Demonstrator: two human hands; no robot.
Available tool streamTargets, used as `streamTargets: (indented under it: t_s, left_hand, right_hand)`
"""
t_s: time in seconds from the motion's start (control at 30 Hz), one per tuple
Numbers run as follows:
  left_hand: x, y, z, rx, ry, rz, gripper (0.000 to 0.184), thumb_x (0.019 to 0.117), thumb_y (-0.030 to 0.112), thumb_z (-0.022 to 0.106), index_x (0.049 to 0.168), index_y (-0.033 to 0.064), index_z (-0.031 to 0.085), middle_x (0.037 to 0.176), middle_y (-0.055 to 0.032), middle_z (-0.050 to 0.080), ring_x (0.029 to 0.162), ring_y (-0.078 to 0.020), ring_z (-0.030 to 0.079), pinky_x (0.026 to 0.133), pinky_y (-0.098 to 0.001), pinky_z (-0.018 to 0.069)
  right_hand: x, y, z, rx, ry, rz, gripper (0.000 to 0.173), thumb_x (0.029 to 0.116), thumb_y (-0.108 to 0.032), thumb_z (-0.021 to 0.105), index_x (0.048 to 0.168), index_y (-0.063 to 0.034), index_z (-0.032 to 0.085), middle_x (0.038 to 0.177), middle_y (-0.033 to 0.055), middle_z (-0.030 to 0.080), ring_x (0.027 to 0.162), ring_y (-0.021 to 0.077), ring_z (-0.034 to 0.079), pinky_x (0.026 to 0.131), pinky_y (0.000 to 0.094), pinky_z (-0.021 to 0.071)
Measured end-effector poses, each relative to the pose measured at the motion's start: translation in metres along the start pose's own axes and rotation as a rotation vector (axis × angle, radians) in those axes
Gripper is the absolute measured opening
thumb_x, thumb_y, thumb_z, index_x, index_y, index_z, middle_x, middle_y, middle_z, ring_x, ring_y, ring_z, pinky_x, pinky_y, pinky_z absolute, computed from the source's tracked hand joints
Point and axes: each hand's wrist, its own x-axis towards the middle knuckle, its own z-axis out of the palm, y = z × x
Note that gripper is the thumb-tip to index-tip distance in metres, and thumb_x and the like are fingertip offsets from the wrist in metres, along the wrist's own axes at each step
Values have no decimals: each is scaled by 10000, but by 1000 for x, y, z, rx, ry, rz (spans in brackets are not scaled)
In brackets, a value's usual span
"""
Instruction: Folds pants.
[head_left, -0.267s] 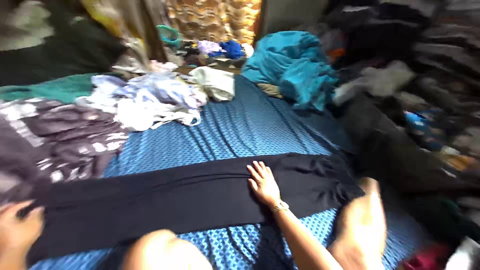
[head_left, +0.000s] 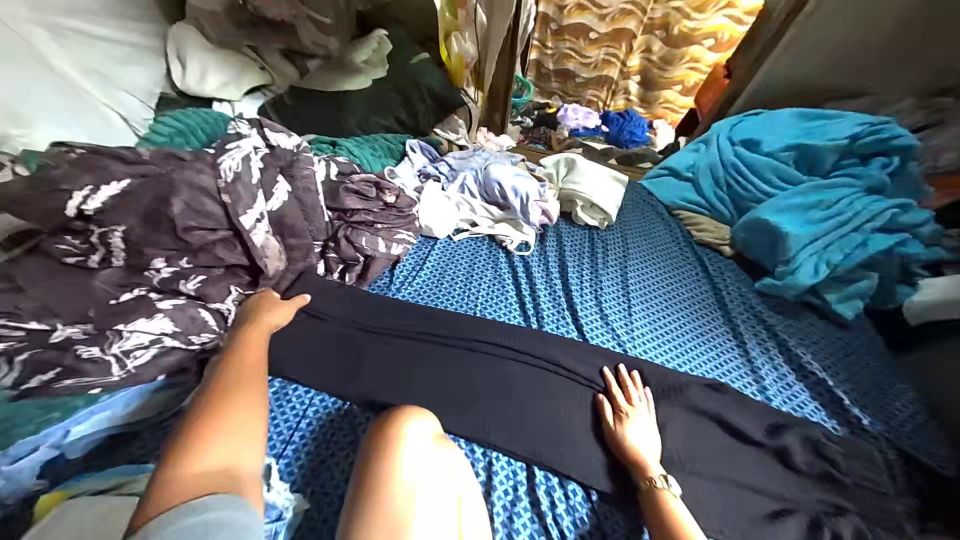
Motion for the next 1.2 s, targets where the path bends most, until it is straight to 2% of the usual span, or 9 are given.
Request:
streamTargets:
  t_s: [0.23, 0.33, 0.4, 0.57, 0.8, 0.97, 1.03, 1.1, 1.2]
  left_hand:
    - [11, -16, 14, -73, -82, -3, 728, 1004, 459, 641, 1408, -130, 500, 1453, -387, 470, 1420, -502, 411, 1161, -660, 294]
    - [4, -24, 10, -260, -166, 7, 730, 950, 200, 748, 1508, -97, 381, 1563, -333, 370, 1480, -451, 334, 1196, -606, 262]
    - [8, -30, 12, -247, -150, 16, 688, 934, 122, 747, 1504, -68, 412, 1551, -322, 397, 1463, -447, 367, 1179, -611, 291]
    - [14, -26, 24, -125, -18, 21, 567, 987, 340, 694, 1375, -53, 569, 1407, -351, 533, 1382, -485, 463, 1136, -665, 326]
    - [5, -5, 29, 7, 125, -183, 476, 1105, 289, 389, 1303, -79, 616, 1412, -328, 553, 1370, -465, 504, 1096, -656, 385]
    - [12, -8, 25, -322, 163, -195, 738, 1125, 479, 214, 1409, -144, 489, 1487, -381, 446, 1456, -481, 384, 1178, -626, 288]
    - [14, -18, 21, -488, 103, -143, 821, 1090, 581, 269, 1485, -126, 404, 1550, -365, 371, 1500, -475, 300, 1203, -645, 227]
    - [10, -20, 16, -453, 14, -104, 855, 1044, 615, 425, 1513, -98, 380, 1572, -335, 356, 1508, -453, 289, 1205, -643, 223]
    - [10, -19, 20, -269, -84, -66, 798, 995, 476, 640, 1457, -138, 427, 1517, -369, 403, 1463, -484, 342, 1173, -666, 262]
  right_hand:
    - [-1, 0, 0, -2, 13, 9, 645, 1042, -437, 257, 1467, -72, 576, 1574, 227, 453, 1484, 486, 359, 1204, 673, 217]
    - [-1, 1, 1, 1, 17, -1, 650, 1039, -442, 256, 1465, -70, 578, 1573, 237, 449, 1479, 494, 362, 1197, 685, 219]
    - [-1, 1, 1, 1, 19, -6, 655, 1039, -446, 251, 1465, -71, 578, 1570, 245, 449, 1476, 498, 363, 1194, 682, 228]
    - [-1, 2, 2, -4, 17, -3, 661, 1040, -453, 247, 1468, -71, 574, 1568, 246, 452, 1474, 502, 364, 1195, 684, 222]
    - [-3, 2, 0, -22, 15, -7, 662, 1040, -450, 243, 1465, -67, 577, 1565, 238, 459, 1469, 497, 378, 1191, 683, 233]
    - [-4, 3, 1, -16, 28, -7, 653, 1040, -441, 251, 1455, -65, 587, 1561, 235, 466, 1468, 500, 376, 1193, 682, 229]
    - [-3, 3, 1, -8, 24, -5, 647, 1038, -435, 257, 1457, -67, 586, 1562, 234, 466, 1471, 497, 373, 1193, 685, 228]
    - [-4, 2, -2, -3, 5, 6, 631, 1039, -418, 260, 1462, -78, 582, 1573, 230, 453, 1477, 486, 370, 1203, 671, 228]
    - [-3, 0, -5, -24, -23, 26, 554, 1039, -337, 320, 1481, -116, 571, 1581, 204, 453, 1488, 454, 371, 1216, 657, 221]
